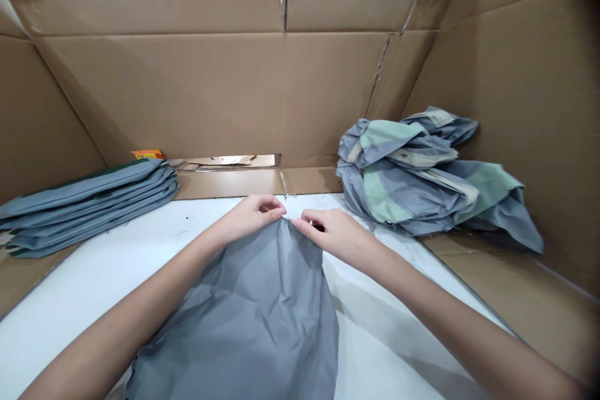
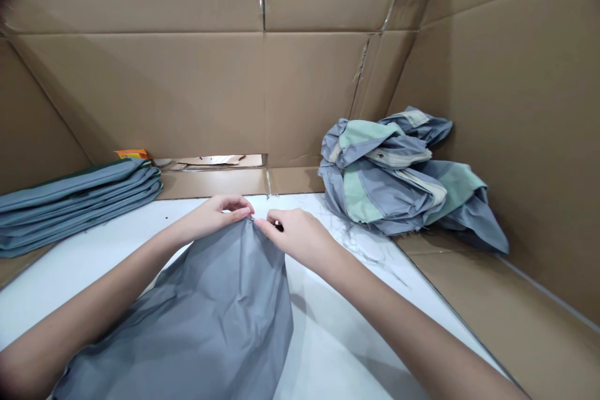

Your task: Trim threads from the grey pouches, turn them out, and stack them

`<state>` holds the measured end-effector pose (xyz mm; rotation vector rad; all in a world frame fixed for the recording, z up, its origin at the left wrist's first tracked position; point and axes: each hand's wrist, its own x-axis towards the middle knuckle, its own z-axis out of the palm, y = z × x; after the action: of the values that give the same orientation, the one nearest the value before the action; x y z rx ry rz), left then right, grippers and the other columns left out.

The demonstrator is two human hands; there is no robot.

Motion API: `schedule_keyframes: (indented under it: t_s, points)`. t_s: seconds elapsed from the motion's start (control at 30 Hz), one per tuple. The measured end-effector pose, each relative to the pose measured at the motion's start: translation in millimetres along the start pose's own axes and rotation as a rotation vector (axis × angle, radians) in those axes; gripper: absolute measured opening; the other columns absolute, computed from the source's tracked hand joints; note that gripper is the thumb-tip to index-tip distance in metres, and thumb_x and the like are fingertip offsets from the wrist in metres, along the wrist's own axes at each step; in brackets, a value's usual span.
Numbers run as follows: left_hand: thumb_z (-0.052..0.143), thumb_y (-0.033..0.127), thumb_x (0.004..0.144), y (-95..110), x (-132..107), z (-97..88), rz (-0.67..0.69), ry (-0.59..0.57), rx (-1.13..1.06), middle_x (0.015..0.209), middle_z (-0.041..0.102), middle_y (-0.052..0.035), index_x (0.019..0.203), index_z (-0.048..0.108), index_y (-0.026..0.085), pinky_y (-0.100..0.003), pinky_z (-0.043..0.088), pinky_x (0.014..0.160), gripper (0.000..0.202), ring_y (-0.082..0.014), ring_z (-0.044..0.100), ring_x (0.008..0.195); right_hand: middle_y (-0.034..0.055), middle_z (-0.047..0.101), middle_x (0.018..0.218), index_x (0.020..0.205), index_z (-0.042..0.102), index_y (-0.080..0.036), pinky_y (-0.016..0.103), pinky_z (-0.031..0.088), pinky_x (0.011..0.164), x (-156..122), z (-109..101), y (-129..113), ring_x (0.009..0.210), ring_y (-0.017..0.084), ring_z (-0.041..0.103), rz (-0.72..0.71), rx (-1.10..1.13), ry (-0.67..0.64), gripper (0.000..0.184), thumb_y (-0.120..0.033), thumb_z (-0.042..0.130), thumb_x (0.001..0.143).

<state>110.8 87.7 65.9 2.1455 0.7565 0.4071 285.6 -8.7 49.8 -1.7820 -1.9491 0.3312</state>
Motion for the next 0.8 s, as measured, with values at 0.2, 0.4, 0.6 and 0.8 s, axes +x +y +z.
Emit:
schedule_keyframes:
  t_s: [0.2, 0.4, 0.6, 0.8]
  points:
    - [0.047, 0.045, 0.082, 1, 0, 0.7, 0.011, -0.01, 0.0, 0.091, 0.064, -0.0038, 0.088, 0.062, 0.014, -0.026, 0.042, 0.076, 0.035, -0.0166, 0.056, 0.085, -0.0022, 0.045, 0.055, 0.062, 0.041, -0.019, 0.024, 0.025, 0.05, 0, 5, 3, 0.053, 0.011, 0.041, 0.032, 0.011, 0.011, 0.043, -0.053, 0.035, 0.087]
    - [0.047, 0.044, 0.082, 1, 0, 1.8, 0.019, -0.01, 0.001, 0.084, 0.062, -0.0025, 0.084, 0.062, 0.014, -0.024, 0.041, 0.069, 0.034, -0.0146, 0.054, 0.078, -0.0022, 0.044, 0.055, 0.061, 0.04, -0.019, 0.024, 0.024, 0.05, -2, 9, 1, 0.052, 0.011, 0.039, 0.034, 0.033, 0.031, 0.041, -0.051, 0.037, 0.087]
    - [0.045, 0.045, 0.083, -1, -3, -2.9, 0.067, -0.013, 0.047, 0.088, 0.064, -0.0026, 0.086, 0.062, 0.016, -0.025, 0.043, 0.074, 0.034, -0.0157, 0.056, 0.082, -0.0022, 0.037, 0.054, 0.057, 0.042, -0.017, 0.023, 0.019, 0.047, 9, 5, 33, 0.051, 0.009, 0.032, 0.117, 0.446, 0.106, 0.04, -0.049, 0.052, 0.079]
    - [0.054, 0.041, 0.078, -11, -12, -10.0, 0.104, 0.003, 0.154, 0.102, 0.064, -0.003, 0.091, 0.062, 0.02, -0.027, 0.043, 0.084, 0.027, -0.0185, 0.056, 0.097, -0.0085, 0.017, 0.052, 0.07, 0.036, -0.021, 0.02, 0.006, 0.037, 19, -7, 89, 0.04, 0.007, 0.007, 0.496, 1.182, 0.006, 0.033, -0.051, 0.035, 0.084]
